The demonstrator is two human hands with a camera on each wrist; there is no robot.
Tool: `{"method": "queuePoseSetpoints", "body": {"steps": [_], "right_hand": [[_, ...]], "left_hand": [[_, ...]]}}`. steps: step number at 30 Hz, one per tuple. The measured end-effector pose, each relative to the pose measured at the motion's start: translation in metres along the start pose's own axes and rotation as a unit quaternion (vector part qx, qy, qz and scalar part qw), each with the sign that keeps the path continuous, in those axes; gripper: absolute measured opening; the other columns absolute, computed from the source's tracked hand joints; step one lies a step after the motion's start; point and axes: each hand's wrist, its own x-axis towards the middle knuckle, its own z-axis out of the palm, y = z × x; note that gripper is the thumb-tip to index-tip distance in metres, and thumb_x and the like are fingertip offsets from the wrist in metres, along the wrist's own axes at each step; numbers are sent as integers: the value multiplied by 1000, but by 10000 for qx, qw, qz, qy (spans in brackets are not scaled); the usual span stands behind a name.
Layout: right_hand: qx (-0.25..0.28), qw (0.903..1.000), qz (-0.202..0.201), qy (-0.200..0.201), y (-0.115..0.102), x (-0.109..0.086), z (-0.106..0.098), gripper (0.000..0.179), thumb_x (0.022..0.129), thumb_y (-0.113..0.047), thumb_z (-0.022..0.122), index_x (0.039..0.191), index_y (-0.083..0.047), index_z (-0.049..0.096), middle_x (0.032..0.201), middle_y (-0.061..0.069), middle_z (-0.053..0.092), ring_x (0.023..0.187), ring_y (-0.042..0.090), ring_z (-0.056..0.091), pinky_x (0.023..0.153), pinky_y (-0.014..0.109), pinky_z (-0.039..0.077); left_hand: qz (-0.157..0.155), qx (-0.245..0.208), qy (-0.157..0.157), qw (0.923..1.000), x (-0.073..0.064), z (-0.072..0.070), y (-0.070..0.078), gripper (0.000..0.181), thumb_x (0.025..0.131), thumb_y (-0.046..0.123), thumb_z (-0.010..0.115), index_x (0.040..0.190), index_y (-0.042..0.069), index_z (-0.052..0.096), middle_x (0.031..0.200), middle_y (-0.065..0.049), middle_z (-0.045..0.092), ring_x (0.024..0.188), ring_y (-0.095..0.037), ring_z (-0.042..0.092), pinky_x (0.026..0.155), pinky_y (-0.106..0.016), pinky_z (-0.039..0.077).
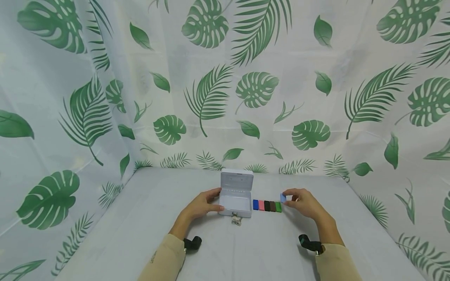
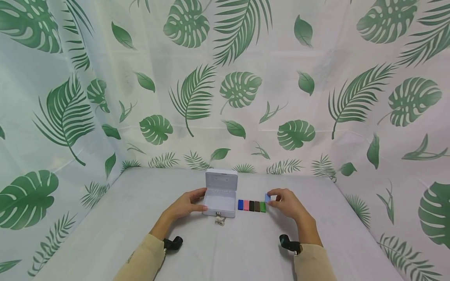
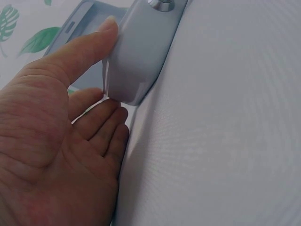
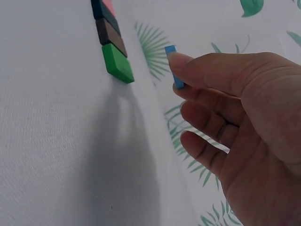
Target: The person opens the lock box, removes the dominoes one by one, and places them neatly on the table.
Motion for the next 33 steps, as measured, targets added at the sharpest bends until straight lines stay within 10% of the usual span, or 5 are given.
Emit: {"method": "queuePoseSetpoints", "body": {"steps": [33], "right_hand": [[-148,9973,590,-421,8,-1,5,38,88,-15,81,124,-7,74,98,9,64,88,24,53,67,33,46]], "left_hand": [[-22,-25,-1,10000,-2,0,2,83,87,31,86,157,13,47,162,-7,47,151,-37,42,124,-54,34]]}}
